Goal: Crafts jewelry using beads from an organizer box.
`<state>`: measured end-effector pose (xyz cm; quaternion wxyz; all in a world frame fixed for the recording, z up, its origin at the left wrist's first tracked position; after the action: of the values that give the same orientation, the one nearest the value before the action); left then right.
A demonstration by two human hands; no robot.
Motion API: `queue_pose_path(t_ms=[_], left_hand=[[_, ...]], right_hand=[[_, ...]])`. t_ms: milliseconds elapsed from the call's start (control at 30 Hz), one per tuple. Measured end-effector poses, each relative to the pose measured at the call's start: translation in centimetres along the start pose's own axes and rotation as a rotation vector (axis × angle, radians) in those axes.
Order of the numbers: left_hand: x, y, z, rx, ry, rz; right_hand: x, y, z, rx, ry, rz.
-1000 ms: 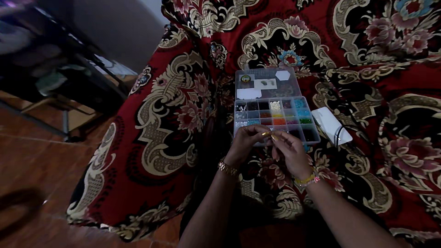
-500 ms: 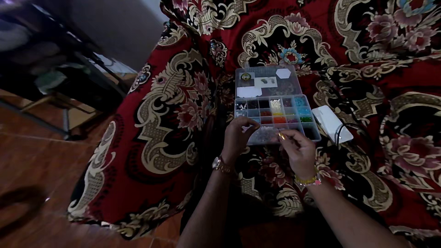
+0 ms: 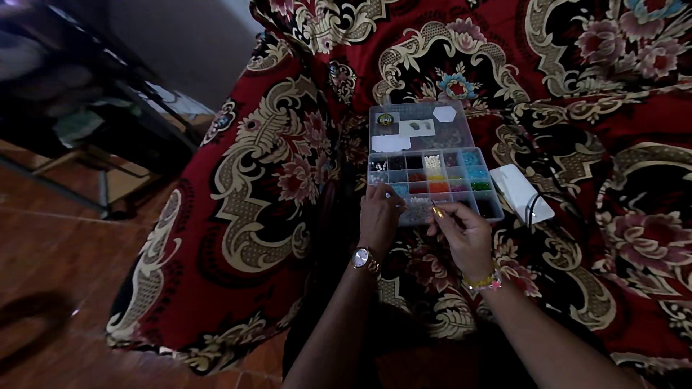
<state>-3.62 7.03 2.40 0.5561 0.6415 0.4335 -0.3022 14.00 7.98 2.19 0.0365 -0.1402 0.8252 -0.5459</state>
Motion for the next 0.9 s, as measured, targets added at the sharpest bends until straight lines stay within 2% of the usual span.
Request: queue_pose_path(t_ms=[167, 267, 333, 400, 500, 567, 667, 900], left_hand=[[0.07, 0.31, -0.34, -0.041, -0.052, -0.020], [-0.01, 0.35, -0.20, -0.041, 0.022, 0.026], [-0.11, 0.32, -0.14, -0.069, 0.107, 0.201], [-0.19, 0.32, -0.10, -0.145, 0.115, 0.541], [-0.33, 0.58, -0.05, -0.275, -0.001, 1.146], [-0.53, 0.83, 0.01, -0.350, -0.110, 1.375], [-0.33, 0.88, 0.19, -0.396, -0.218, 1.541], [0.25, 1.04, 0.44, -0.395, -0.326, 1.595]], right_hand=[[-0.09, 0.16, -0.05, 0.023, -0.001, 0.020], [-0.14, 0.11, -0.19, 0.074, 0.011, -0.001], [-0.10, -0.06, -0.28, 0.144, 0.026, -0.016], [-0.02, -0.16, -0.33, 0.194, 0.040, -0.028], [-0.01, 0.01, -0.27, 0.222, 0.033, -0.023], [-0.01, 0.20, -0.17, 0.220, 0.022, -0.019], [0.09, 0.35, -0.06, 0.213, 0.013, -0.035], [0.26, 0.40, 0.15, 0.209, -0.012, -0.093]])
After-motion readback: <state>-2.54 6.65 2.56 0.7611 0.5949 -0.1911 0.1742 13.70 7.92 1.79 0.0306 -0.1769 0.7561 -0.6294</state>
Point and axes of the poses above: each hand's wrist, its own z-axis away from the middle knuckle, its own x-axis out of the palm, y = z × x, the point moved 1 cm from there along -z, towards the middle knuckle, and after that the axes turned 3 degrees about -z, right-handed, at the moved point
